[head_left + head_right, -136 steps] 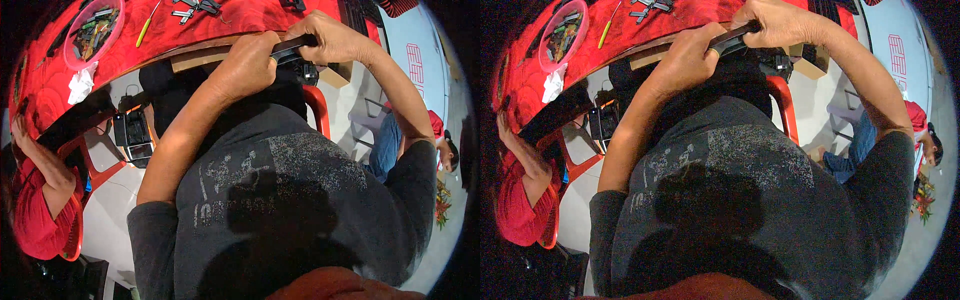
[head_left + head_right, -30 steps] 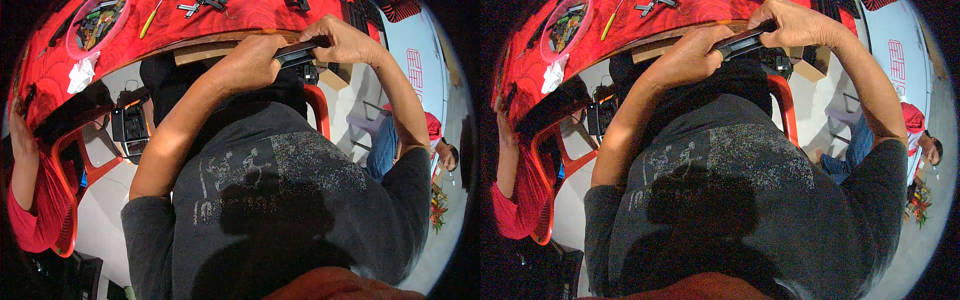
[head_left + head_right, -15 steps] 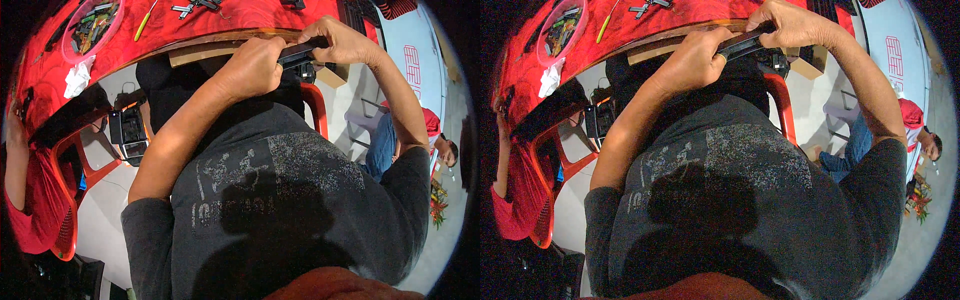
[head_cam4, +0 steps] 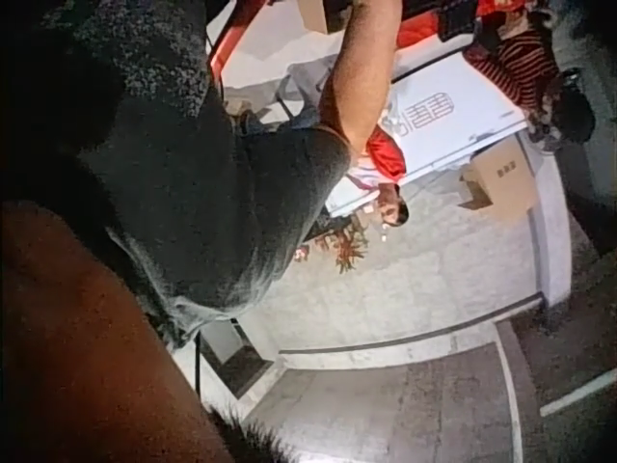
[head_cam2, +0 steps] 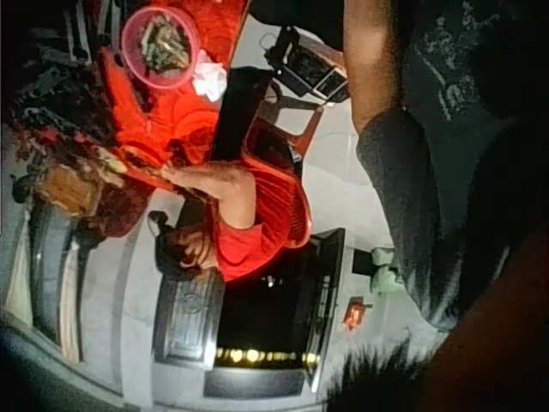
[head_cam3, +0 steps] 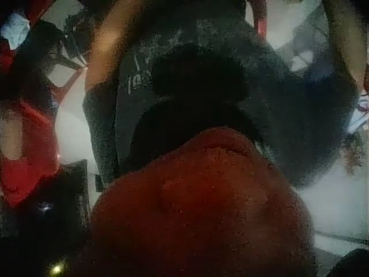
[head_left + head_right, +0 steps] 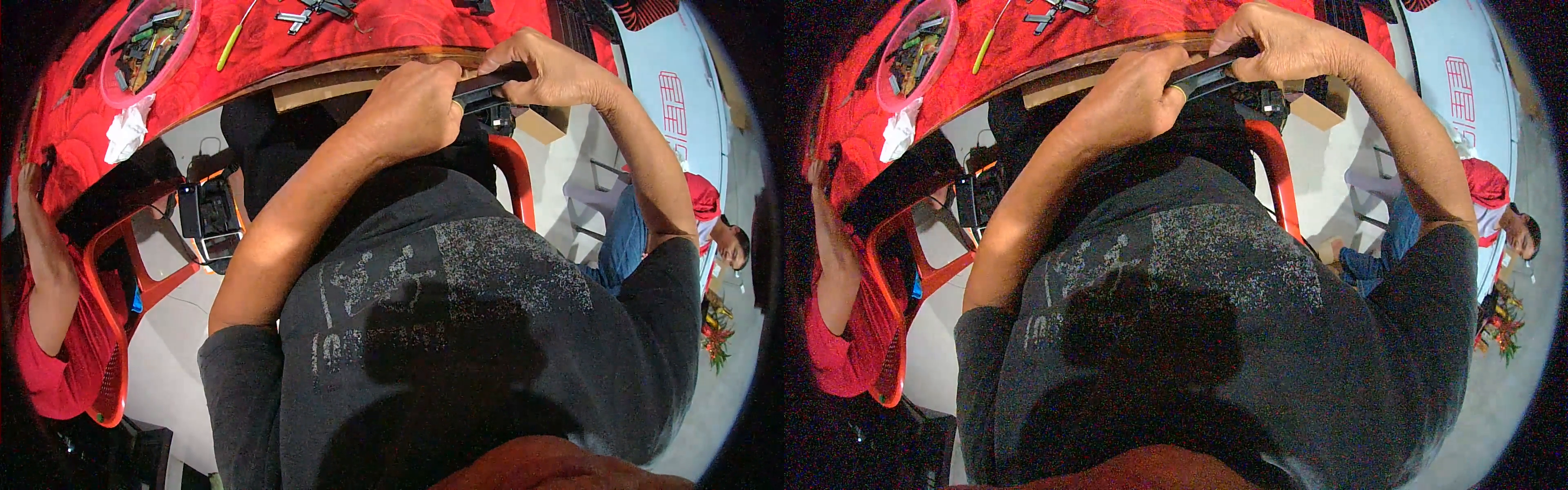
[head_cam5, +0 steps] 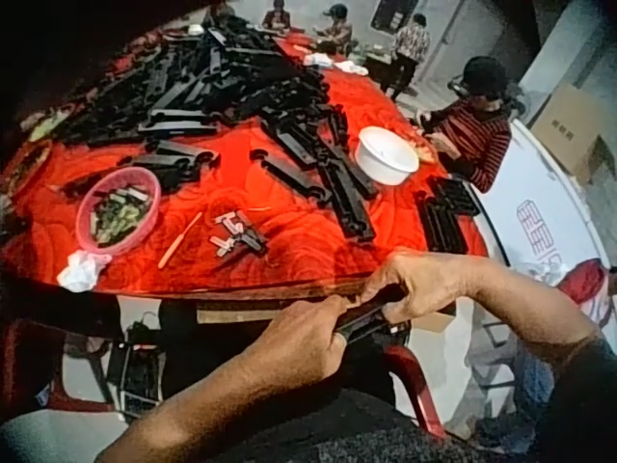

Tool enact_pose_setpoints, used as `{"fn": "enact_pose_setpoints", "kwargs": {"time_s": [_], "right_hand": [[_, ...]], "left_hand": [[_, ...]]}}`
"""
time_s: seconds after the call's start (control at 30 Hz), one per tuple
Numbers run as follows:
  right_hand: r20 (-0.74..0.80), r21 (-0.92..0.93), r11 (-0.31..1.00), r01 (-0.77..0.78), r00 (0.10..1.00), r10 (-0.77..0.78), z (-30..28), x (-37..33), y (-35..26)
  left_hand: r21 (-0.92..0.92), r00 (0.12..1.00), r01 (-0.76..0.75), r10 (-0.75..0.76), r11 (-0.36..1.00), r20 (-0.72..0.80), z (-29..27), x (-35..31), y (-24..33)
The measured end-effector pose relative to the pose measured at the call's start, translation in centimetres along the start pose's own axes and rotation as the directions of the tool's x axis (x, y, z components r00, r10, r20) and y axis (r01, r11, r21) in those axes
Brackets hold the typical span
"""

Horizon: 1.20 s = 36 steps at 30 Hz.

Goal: The person takes small components from a bowl and the table, fitting and assembling them into black plastic frame parts by hand.

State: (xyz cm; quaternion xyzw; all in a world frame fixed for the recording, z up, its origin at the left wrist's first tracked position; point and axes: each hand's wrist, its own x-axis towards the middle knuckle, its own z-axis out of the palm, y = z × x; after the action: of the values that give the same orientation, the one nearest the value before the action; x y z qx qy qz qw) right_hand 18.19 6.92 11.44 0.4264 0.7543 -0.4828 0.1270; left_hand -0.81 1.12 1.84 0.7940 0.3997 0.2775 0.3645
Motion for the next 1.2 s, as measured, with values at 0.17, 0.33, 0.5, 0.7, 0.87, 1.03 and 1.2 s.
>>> {"fn": "enact_pose_setpoints", "kwargs": {"time_s": [0.17, 0.33, 0.5, 0.7, 0.87, 1.03, 1.2], "right_hand": [[0.021, -0.010, 0.999, -0.036, 0.999, 0.036, -0.1, 0.3, -0.8], [-0.078, -0.126, 0.989, 0.071, 0.994, -0.082, 0.2, 0.3, 0.3], [-0.035, -0.115, 0.992, 0.053, 0.998, -0.057, -0.2, 0.7, -0.3], [-0.034, -0.104, 0.994, 0.016, 0.999, -0.019, -0.4, 0.5, -0.7], [-0.072, -0.219, 0.969, 0.115, 0.988, -0.134, -0.5, 0.3, -0.9], [0.022, -0.092, 0.994, -0.065, 0.997, 0.067, -0.6, 0.8, -1.9], [-0.014, -0.227, 0.970, 0.091, 0.995, -0.096, -0.4, 1.2, -1.5]], "left_hand": [[0.023, 0.996, -0.069, 0.070, 0.997, -0.049, -0.2, 0.1, -0.1], [0.035, 0.996, -0.038, 0.040, 0.999, -0.076, 0.2, 0.2, -0.1], [-0.007, 0.987, -0.027, 0.025, 1.000, -0.160, 0.9, 0.3, -0.2], [-0.056, 0.980, 0.023, -0.033, 0.998, -0.197, 0.8, 0.4, 0.4], [-0.121, 0.973, 0.025, -0.052, 0.992, -0.225, 0.8, 0.3, 0.6], [-0.116, 0.973, 0.032, -0.058, 0.993, -0.224, 0.9, 0.4, 0.2], [-0.085, 0.975, 0.002, -0.021, 0.996, -0.222, 1.0, 0.5, -0.6]]}}
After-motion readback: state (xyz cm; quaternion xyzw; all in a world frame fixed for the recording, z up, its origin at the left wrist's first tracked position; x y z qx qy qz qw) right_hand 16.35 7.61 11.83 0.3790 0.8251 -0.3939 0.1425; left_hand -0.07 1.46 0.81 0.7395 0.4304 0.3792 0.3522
